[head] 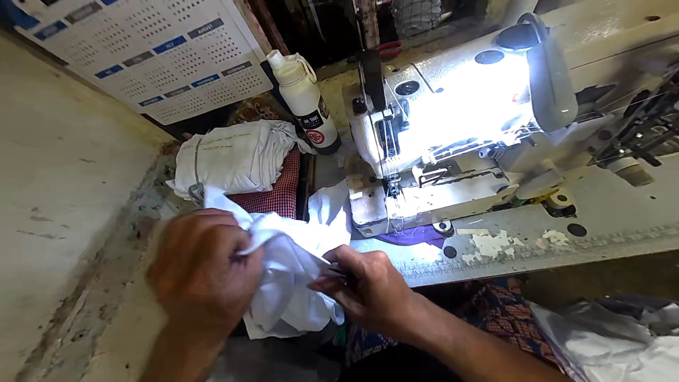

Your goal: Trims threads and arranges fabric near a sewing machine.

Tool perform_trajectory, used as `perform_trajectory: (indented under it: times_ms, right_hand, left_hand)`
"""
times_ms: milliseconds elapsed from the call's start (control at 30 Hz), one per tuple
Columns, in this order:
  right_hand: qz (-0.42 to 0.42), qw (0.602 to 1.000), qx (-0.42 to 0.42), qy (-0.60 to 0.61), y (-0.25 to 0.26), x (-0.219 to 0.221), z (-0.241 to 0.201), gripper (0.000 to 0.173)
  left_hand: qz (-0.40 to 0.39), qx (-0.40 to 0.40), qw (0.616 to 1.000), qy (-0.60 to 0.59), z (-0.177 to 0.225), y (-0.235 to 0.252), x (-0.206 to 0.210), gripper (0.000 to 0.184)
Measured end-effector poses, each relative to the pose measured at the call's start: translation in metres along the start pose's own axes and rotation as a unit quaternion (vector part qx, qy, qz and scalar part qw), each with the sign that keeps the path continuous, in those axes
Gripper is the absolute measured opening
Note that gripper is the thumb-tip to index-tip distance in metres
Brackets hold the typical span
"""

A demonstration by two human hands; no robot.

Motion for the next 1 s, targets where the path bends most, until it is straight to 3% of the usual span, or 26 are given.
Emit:
perform_trajectory:
  times_ms: [133,267,667,800,900,1000]
  right_hand:
    - [0.092,0.973,-0.018,-0.21,-0.042,-0.019,0.036,0.011]
    - [0.161,0.945,0.0,-0.286,-0.069,-0.039,0.059,0.008]
    - [0.212,0.941,0.051,-0.257,-0.073,-0.041,0.069,0.01]
    - [0.22,0.942,0.054,-0.246,-0.073,-0.042,0.071,0.012]
    - [0.218,0.945,0.05,-0.238,-0.072,-0.044,0.071,0.019]
    - [0.214,0.945,0.038,-0.244,-0.072,-0.043,0.07,0.018]
  left_hand:
    - [-0.001,0.05,0.99,-0.131,-0.008,-0.034,0.058,0.025]
    - [-0.02,0.077,0.979,-0.19,0.007,-0.065,0.092,0.028]
    - [-0.051,0.091,0.965,-0.239,0.015,-0.075,0.094,0.016]
    - [-0.141,0.057,0.954,-0.258,0.028,-0.074,0.086,0.01]
    - [-0.229,0.005,0.923,-0.308,0.035,-0.074,0.083,0.011]
    - [-0.23,-0.023,0.921,-0.314,0.036,-0.074,0.082,0.014]
Point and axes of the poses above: each hand's wrist, its own y-axis towards the middle knuckle, its own x-axis out of the palm, z = x × y, the point moved 1 cm from there along y, towards the middle knuckle, and after that the axes turned 11 degrees about -x, right-handed, at the moved point
